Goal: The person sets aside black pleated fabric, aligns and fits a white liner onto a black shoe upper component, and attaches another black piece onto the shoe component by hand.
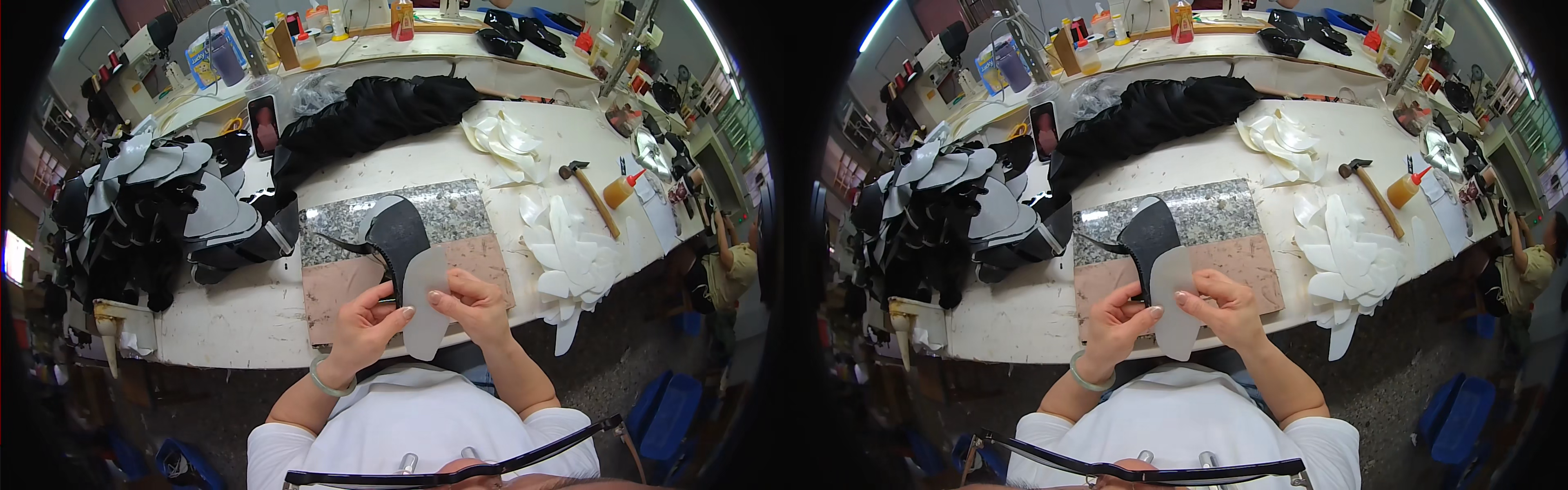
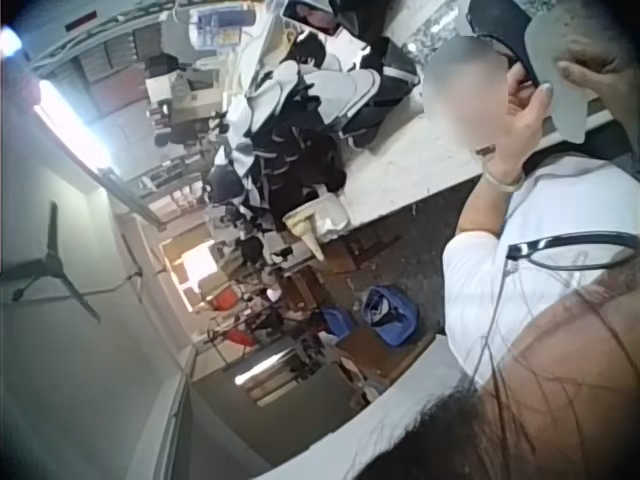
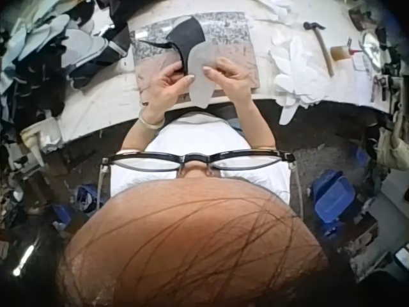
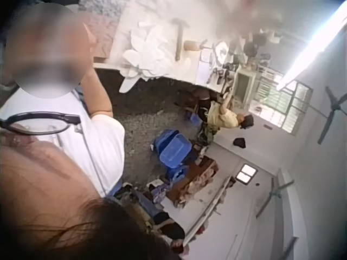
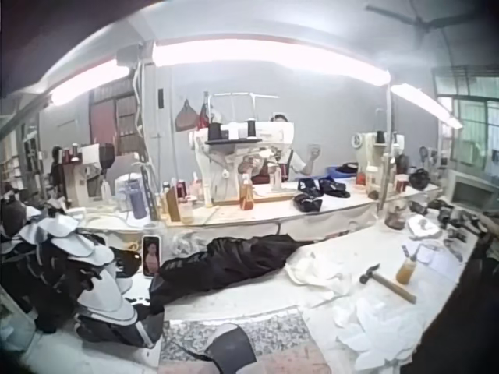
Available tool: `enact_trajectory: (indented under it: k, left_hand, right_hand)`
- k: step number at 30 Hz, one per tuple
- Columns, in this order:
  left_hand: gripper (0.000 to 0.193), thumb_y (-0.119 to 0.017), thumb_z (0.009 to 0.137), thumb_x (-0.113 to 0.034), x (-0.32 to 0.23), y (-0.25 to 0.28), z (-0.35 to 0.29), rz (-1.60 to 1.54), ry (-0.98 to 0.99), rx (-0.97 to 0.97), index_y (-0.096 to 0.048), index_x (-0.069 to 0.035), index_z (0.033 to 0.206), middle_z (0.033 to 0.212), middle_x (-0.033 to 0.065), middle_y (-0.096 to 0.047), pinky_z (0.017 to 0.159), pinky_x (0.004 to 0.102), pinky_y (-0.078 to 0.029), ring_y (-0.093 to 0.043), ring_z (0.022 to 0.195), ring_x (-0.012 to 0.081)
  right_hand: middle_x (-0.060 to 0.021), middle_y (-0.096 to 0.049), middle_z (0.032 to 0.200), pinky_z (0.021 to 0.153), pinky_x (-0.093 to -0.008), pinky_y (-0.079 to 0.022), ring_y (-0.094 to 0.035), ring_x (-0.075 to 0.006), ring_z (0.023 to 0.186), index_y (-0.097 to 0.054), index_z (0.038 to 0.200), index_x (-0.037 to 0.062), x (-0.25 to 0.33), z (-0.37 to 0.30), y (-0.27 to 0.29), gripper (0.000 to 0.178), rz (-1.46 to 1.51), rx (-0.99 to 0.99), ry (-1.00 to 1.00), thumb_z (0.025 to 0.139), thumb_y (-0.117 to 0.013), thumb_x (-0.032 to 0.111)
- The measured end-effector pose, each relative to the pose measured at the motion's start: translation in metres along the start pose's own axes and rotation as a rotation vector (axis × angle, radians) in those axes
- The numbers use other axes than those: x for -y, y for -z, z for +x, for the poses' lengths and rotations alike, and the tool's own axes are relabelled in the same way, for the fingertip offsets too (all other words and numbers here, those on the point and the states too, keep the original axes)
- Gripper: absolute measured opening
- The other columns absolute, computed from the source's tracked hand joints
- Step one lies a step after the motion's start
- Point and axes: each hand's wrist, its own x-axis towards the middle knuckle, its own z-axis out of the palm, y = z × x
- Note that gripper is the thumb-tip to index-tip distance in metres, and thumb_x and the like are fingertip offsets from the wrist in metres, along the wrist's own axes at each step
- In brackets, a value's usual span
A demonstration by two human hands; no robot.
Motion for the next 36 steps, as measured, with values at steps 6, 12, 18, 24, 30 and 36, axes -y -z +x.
enact_trajectory:
  k: [6, 12, 18, 24, 30, 36]
  left_hand:
    - [0.045, -0.063, 0.085, 0.003, 0.005, 0.001, 0.0, -0.028, -0.005, -0.011, -0.044, 0.012, 0.126, 0.1, 0.0175, -0.066, 0.075, 0.0243, -0.054, -0.065, 0.088, 0.0154]
    - [0.044, -0.063, 0.083, 0.006, 0.001, -0.005, -0.001, -0.045, 0.025, -0.032, -0.048, 0.01, 0.124, 0.096, 0.0141, -0.067, 0.071, 0.0238, -0.053, -0.065, 0.08, 0.013]
    - [0.031, -0.063, 0.083, 0.003, 0.007, -0.005, 0.001, -0.182, 0.194, -0.031, -0.054, 0.007, 0.113, 0.097, 0.011, -0.067, 0.077, 0.0241, -0.051, -0.064, 0.086, 0.0131]
    - [0.018, -0.064, 0.083, 0.001, 0.016, -0.001, -0.003, -0.193, 0.279, 0.028, -0.06, 0.004, 0.101, 0.091, 0.0076, -0.066, 0.076, 0.0232, -0.051, -0.063, 0.084, 0.0113]
    - [0.014, -0.064, 0.084, 0.001, 0.018, 0.008, -0.005, 0.032, 0.218, 0.153, -0.061, 0.004, 0.097, 0.09, 0.0056, -0.066, 0.077, 0.0242, -0.052, -0.063, 0.086, 0.0112]
    - [0.019, -0.066, 0.086, -0.005, 0.012, 0.006, -0.002, -0.178, 0.346, 0.206, -0.064, 0.004, 0.102, 0.092, 0.0044, -0.066, 0.075, 0.0241, -0.05, -0.061, 0.085, 0.0106]
  right_hand:
    - [-0.0037, -0.062, 0.093, 0.071, -0.0209, -0.047, -0.056, -0.0077, 0.082, -0.066, 0.106, -0.0034, 0.003, 0.0, -0.007, 0.024, 0.096, -0.072, -0.083, 0.082, -0.068, 0.001]
    - [-0.0061, -0.062, 0.087, 0.068, -0.0217, -0.049, -0.059, -0.0093, 0.077, -0.042, 0.128, -0.0059, 0.005, 0.003, -0.011, 0.057, 0.289, -0.173, -0.172, 0.078, -0.069, -0.004]
    - [-0.0046, -0.06, 0.082, 0.066, -0.0221, -0.049, -0.059, -0.0088, 0.074, -0.034, 0.132, -0.0053, 0.0, 0.0, -0.004, 0.068, 0.313, -0.119, -0.13, 0.075, -0.071, -0.005]
    - [-0.0039, -0.062, 0.088, 0.069, -0.0216, -0.049, -0.059, -0.0084, 0.078, -0.042, 0.128, -0.0052, -0.001, 0.005, 0.006, 0.059, 0.312, -0.021, -0.219, 0.077, -0.071, -0.001]
    - [-0.0061, -0.065, 0.094, 0.07, -0.0218, -0.05, -0.061, -0.0086, 0.082, -0.058, 0.11, -0.0029, -0.003, 0.009, 0.011, 0.032, 0.282, 0.104, -0.373, 0.082, -0.07, 0.008]
    - [-0.0034, -0.066, 0.086, 0.062, -0.0221, -0.05, -0.061, -0.0078, 0.072, -0.062, 0.099, -0.0013, 0.001, 0.012, 0.0, 0.022, 0.066, 0.049, -0.207, 0.084, -0.069, 0.012]
